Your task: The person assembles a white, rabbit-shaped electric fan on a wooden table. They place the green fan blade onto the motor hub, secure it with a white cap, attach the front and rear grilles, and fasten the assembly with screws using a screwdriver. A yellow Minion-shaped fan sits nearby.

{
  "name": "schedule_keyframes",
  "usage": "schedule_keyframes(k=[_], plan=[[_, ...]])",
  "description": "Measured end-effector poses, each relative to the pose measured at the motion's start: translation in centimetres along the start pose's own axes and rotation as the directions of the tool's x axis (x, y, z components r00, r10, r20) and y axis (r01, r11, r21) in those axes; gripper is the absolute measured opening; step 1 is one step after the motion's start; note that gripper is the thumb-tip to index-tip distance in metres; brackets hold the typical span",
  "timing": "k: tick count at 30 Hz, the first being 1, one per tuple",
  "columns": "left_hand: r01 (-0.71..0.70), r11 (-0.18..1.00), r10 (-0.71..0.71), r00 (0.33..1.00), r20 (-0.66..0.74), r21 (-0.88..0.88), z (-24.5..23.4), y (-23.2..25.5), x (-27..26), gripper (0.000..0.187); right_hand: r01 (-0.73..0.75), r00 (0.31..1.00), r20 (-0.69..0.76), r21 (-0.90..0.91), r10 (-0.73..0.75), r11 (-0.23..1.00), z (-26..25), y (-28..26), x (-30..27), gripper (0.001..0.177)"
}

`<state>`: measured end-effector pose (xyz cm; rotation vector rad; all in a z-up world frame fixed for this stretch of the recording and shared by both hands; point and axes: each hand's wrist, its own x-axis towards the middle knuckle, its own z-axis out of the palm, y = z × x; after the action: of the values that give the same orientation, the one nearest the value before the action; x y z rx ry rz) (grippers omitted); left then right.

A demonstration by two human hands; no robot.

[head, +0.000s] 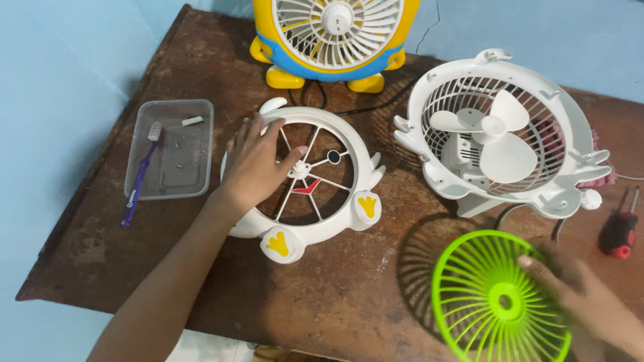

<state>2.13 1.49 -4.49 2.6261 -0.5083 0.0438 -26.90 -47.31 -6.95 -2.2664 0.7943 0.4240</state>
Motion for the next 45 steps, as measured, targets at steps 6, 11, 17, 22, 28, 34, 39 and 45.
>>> schedule_keyframes(k=[6, 11, 17, 22, 28, 34, 39, 45], plan=[[-0.05, 0.999, 0.05, 0.999, 0.002, -0.006, -0.5, -0.4, -0.7, 0.07, 0.082, 0.993, 0.052, 0.33, -0.105, 0.94, 4.8, -11.7, -4.2, 0.054], [-0.14, 0.986, 0.136, 0.99, -0.049, -0.094, -0.9, -0.6, -2.2, 0.058, 0.48, 0.845, 0.095, 0.297, -0.526, 0.826, 7.2, -20.1, -5.5, 0.029], [-0.252, 0.952, 0.238, 0.967, -0.094, -0.175, 0.2, -2.8, -2.6, 0.045, 0.673, 0.735, -0.03, 0.152, -0.678, 0.723, 9.3, -27.5, -3.0, 0.029], [-0.376, 0.901, 0.346, 0.924, -0.165, -0.215, 1.3, -5.8, -1.6, 0.047, 0.759, 0.636, -0.088, 0.252, -0.767, 0.6, 11.6, -31.2, 1.7, 0.027], [-0.027, 0.811, 0.073, 0.996, 0.054, -0.585, -1.5, -5.4, -1.2, 0.053, 0.728, 0.659, -0.126, 0.352, -0.741, 0.588, 12.8, -32.3, 4.9, 0.028], [-0.243, 0.903, 0.236, 0.97, -0.062, -0.353, -3.6, -1.7, -3.2, 0.069, 0.701, 0.708, -0.191, 0.067, -0.68, 0.71, 12.6, -32.5, 4.7, 0.033], [-0.241, 0.954, 0.237, 0.971, -0.041, -0.179, -2.9, -0.8, -3.3, 0.071, 0.821, 0.494, -0.27, -0.167, -0.826, 0.546, 12.9, -32.4, 4.7, 0.039], [-0.205, 0.967, 0.21, 0.977, 0.019, -0.153, -2.3, -1.4, -3.2, 0.06, 0.832, 0.383, -0.172, -0.362, -0.908, 0.42, 13.3, -31.3, 5.1, 0.053]])
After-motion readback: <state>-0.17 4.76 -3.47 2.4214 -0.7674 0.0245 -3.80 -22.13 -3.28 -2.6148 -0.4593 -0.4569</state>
